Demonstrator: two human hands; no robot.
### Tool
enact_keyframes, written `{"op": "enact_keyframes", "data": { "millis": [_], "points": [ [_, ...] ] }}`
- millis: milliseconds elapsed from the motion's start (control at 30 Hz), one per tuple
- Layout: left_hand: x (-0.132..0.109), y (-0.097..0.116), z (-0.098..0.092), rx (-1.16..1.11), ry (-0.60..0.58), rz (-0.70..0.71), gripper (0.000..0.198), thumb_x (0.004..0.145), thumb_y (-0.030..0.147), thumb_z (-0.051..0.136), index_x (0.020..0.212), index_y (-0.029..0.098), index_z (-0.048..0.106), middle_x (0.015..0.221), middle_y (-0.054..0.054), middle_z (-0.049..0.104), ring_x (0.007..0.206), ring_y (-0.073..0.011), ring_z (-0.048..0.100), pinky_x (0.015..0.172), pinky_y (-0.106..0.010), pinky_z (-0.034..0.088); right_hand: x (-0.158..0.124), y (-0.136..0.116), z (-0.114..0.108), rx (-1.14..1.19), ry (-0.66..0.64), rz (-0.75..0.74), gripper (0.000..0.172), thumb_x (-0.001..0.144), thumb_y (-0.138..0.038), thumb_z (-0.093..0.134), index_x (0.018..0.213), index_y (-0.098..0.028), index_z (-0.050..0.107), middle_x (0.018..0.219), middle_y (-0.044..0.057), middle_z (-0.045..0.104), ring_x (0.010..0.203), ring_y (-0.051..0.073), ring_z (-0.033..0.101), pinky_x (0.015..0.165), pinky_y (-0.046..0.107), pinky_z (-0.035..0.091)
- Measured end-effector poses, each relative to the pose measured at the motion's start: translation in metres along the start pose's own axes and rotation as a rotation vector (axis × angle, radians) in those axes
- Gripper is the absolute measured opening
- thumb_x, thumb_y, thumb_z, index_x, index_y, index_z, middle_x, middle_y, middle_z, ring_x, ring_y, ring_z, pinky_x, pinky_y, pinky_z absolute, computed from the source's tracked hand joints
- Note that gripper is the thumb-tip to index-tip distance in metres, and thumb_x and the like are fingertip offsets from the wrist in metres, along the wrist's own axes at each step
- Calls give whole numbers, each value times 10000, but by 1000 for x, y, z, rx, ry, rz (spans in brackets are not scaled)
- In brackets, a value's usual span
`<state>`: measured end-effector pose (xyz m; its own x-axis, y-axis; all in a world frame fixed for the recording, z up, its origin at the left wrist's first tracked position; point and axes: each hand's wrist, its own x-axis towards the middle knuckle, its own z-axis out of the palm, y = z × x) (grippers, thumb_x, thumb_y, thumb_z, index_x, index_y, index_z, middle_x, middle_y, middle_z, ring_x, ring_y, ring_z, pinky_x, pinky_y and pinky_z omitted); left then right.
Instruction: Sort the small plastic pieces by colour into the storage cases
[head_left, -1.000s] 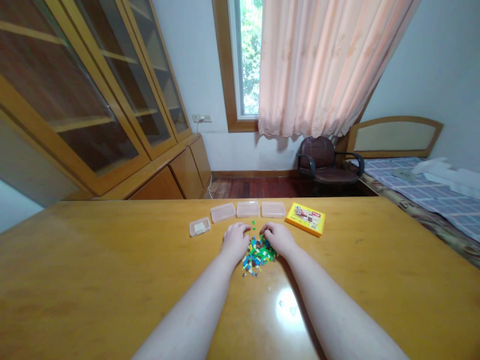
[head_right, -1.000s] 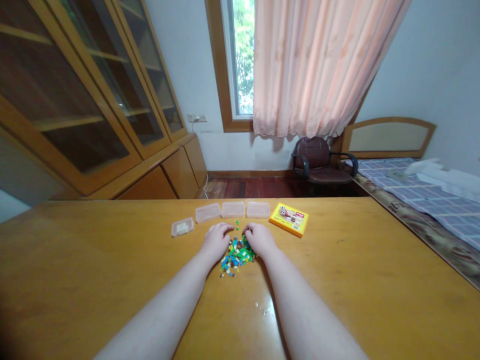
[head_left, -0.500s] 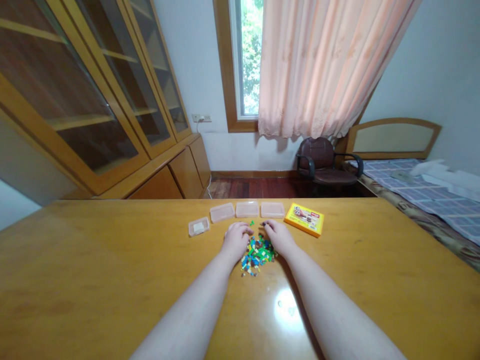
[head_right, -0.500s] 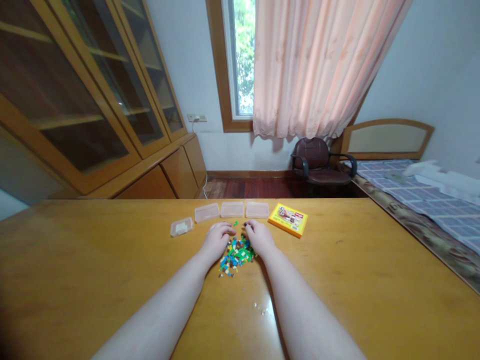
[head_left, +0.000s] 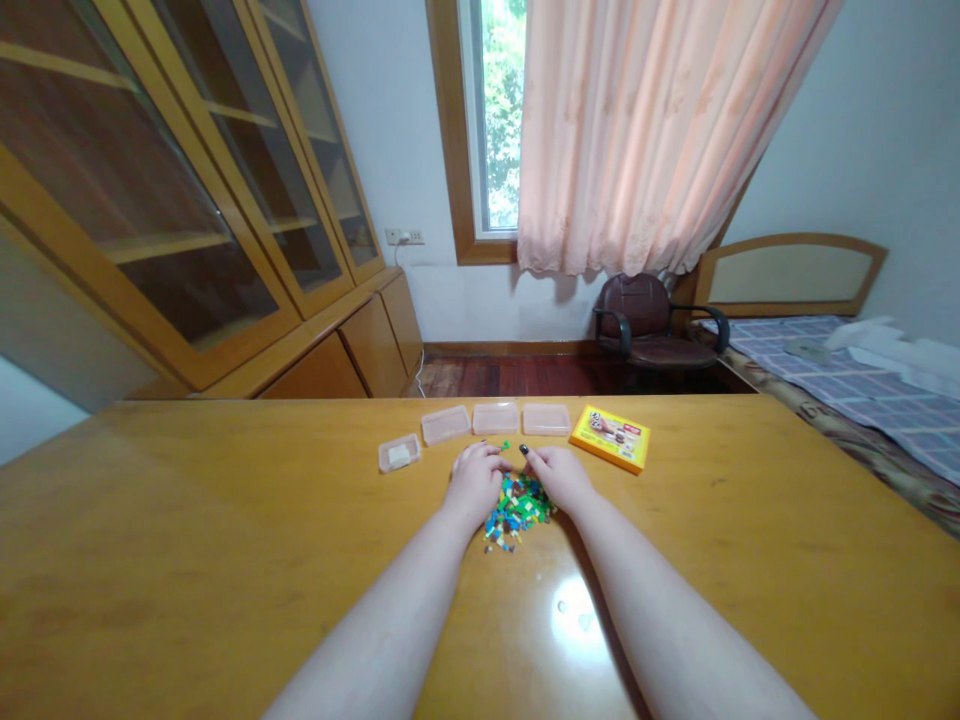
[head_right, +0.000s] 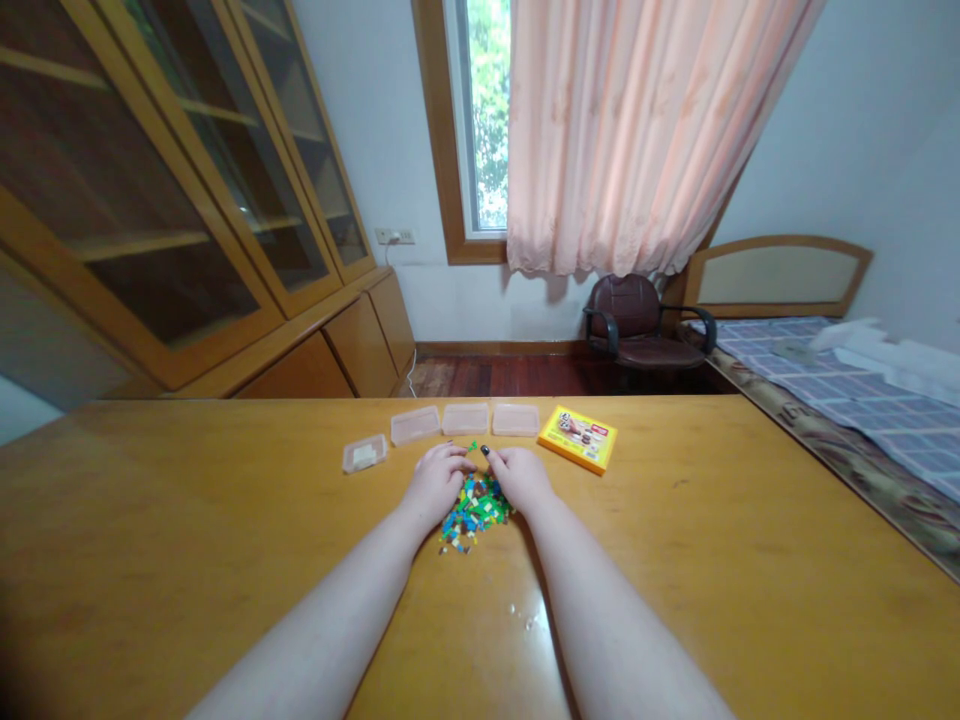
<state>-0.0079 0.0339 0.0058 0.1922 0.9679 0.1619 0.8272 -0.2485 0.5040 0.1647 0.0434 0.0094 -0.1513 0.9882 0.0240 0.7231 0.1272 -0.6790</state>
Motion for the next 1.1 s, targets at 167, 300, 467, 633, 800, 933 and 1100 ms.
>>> {"op": "enact_keyframes", "data": {
  "millis": [167, 300, 467, 633, 800, 933, 1100],
  "points": [
    [0, 2, -2, -33, 36, 42, 303, 750, 112, 454, 790, 239, 727, 1056, -24, 666, 1098, -198, 514, 1029, -365, 359, 0, 0, 0, -24, -24, -44, 427, 907, -432, 380, 823, -190, 723, 799, 57, 716, 750, 175, 626, 628, 228, 372],
    [-3, 3, 1, -21, -6, 97, 369, 764, 139, 463, 1013, 272, 700, 1249, -25, 575, 1222, -214, 425, 1077, -406, 302, 0, 0, -1, -4, 38, -52, 426, 927, -418, 355, 889, -179, 705, 837, 69, 713, 777, 189, 625, 642, 239, 382],
    [-5, 2, 6, 29, -94, 21, 410, 818, 228, 468, 1194, 309, 611, 1410, -28, 439, 1334, -266, 294, 1121, -499, 184, 1, 0, -1, -1, 67, -10, 422, 930, -406, 350, 886, -178, 702, 862, 73, 716, 801, 188, 629, 672, 239, 392],
    [-2, 0, 8, 6, -62, -46, 494, 794, 200, 481, 1284, 225, 540, 1462, -95, 357, 1347, -286, 286, 1114, -488, 215, 2, 2, 1, -18, 29, -22, 438, 924, -433, 356, 806, -195, 705, 811, 56, 716, 776, 184, 631, 655, 240, 383],
    [1, -1, 2, -56, 51, 11, 373, 713, 56, 435, 855, 237, 729, 1210, -32, 602, 1197, -210, 461, 1060, -393, 341, 1, 2, 1, 33, 48, -1, 474, 922, -446, 337, 744, -183, 689, 733, 45, 701, 702, 164, 620, 615, 232, 369],
    [2, -1, -1, -56, 47, 62, 328, 695, 50, 447, 606, 237, 702, 1013, -12, 679, 1095, -202, 522, 1009, -376, 387, 1, 1, -1, 69, 70, -9, 479, 913, -445, 340, 725, -179, 691, 740, 48, 704, 712, 167, 622, 620, 232, 373],
    [2, -2, 0, -43, 43, 66, 338, 697, 43, 451, 697, 244, 723, 1012, -10, 683, 1064, -197, 536, 1005, -366, 384, 0, 0, 0, 55, 50, 0, 533, 908, -476, 339, 637, -167, 678, 617, 48, 667, 615, 161, 599, 571, 233, 353]
  ]
}}
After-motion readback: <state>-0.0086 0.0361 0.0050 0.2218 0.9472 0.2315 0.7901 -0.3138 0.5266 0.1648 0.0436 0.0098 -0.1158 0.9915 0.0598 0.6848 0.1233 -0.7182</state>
